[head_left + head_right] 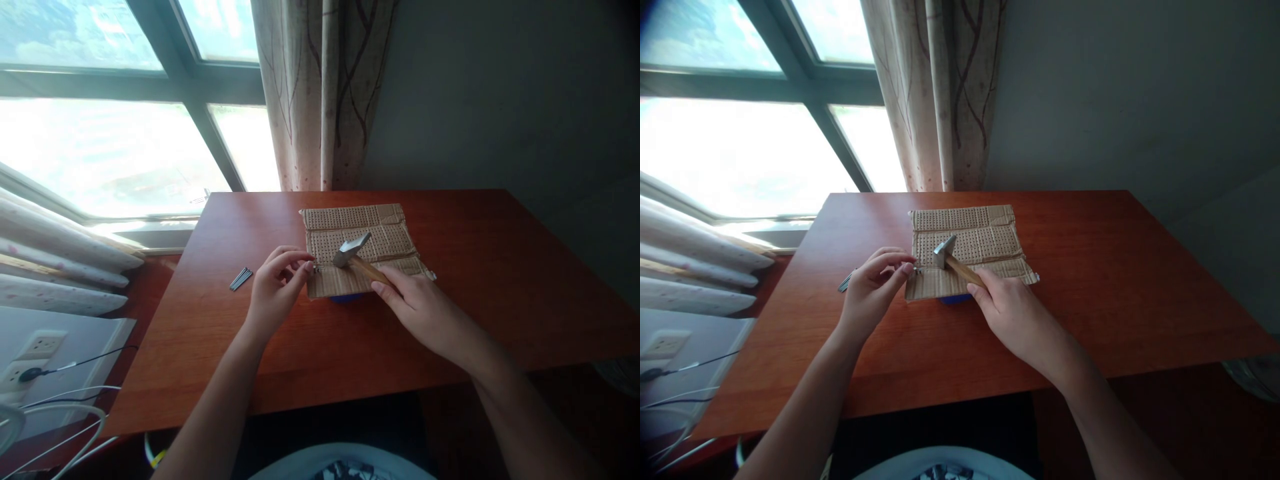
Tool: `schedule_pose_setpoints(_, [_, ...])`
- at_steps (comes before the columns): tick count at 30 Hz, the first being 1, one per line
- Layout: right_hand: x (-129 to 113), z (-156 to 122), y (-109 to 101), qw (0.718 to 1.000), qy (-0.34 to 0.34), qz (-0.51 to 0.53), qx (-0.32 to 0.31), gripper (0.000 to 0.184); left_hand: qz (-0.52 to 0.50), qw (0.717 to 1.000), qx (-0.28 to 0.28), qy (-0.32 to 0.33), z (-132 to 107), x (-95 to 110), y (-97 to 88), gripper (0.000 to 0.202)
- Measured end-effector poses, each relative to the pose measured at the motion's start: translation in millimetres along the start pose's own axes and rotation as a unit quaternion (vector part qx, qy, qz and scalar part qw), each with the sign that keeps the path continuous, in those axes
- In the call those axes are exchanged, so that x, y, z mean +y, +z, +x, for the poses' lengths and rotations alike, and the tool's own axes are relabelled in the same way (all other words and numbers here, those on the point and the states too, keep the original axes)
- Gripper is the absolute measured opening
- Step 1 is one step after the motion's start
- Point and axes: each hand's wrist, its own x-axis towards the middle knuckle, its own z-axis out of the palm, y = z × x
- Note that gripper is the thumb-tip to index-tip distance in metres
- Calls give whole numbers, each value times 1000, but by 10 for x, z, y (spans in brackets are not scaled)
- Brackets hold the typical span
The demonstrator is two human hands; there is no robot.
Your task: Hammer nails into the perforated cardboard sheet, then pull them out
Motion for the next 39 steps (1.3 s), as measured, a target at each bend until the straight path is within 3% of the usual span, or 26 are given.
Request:
schedule_pose_setpoints(10, [4,-4,3,1000,-1,3,0,25,-54,999,-4,-9,2,-10,11,13])
schedule_pose_setpoints(39, [16,-12,1,1000,-2,11,1,24,-53,998,-16,-17,-12,-16,28,13])
